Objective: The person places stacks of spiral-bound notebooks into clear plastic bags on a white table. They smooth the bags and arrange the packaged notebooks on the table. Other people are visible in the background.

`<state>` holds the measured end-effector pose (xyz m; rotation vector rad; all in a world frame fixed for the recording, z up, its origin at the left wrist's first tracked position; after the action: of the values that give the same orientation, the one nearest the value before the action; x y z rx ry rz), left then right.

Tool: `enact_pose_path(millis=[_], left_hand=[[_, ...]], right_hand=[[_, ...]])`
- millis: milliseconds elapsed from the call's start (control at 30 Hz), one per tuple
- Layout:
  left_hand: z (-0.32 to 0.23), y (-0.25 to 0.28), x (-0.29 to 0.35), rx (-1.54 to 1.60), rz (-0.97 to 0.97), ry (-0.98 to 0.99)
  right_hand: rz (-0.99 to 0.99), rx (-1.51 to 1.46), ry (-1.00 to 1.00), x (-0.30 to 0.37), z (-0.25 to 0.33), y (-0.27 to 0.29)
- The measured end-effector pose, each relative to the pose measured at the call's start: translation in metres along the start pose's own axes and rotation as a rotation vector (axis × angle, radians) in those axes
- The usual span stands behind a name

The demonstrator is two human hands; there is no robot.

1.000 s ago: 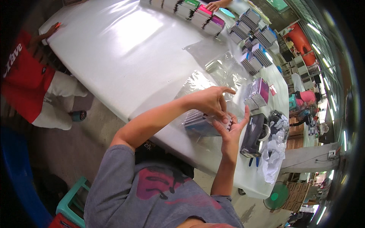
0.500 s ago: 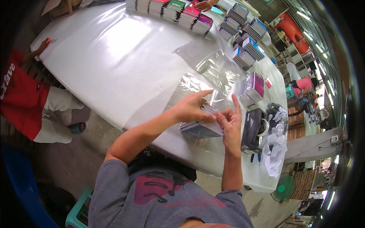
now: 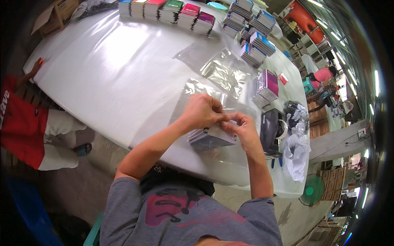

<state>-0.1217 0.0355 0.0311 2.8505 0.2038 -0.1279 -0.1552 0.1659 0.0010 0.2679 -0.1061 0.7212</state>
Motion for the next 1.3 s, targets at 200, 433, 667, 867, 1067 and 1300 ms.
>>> enact_pose_path(millis=[200, 433, 667, 867, 1067, 1300], left_hand=[[0.014, -0.007, 0.003, 0.384, 0.279, 0.054], [0.034, -0.005, 0.014, 0.398, 0.169, 0.116], [-0.030, 0.012, 0.028, -0.217, -0.119, -0.452], [-0.049, 0.006, 0.036, -0.444, -0.167, -0.406], [-0.042, -0.006, 0.034, -0.497, -0.021, -0.281], [-0.046, -0.009, 0.054, -0.603, 0.139, -0.303]], right_hand=[[-0.053, 0.044, 0.036, 0.000, 0.005, 0.003], [-0.070, 0.139, 0.072, -0.001, 0.011, 0.005], [-0.210, 0.487, 0.285, 0.014, 0.046, 0.001], [-0.410, 0.771, 0.476, 0.036, 0.068, -0.003], [-0.471, 0.828, 0.485, 0.045, 0.071, -0.006], [-0.431, 1.085, 0.477, 0.046, 0.080, -0.019]])
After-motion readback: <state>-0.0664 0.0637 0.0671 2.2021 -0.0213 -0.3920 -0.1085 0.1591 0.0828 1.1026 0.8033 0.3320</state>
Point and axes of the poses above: each hand's wrist, its own x-axis away from the middle knuckle, its own y-axis out of the back of the hand, z = x × y, the point moved 10 cm from there along -x, towards the middle knuckle, and after that the axes turned 6 degrees about x, right-handed, at the moved point
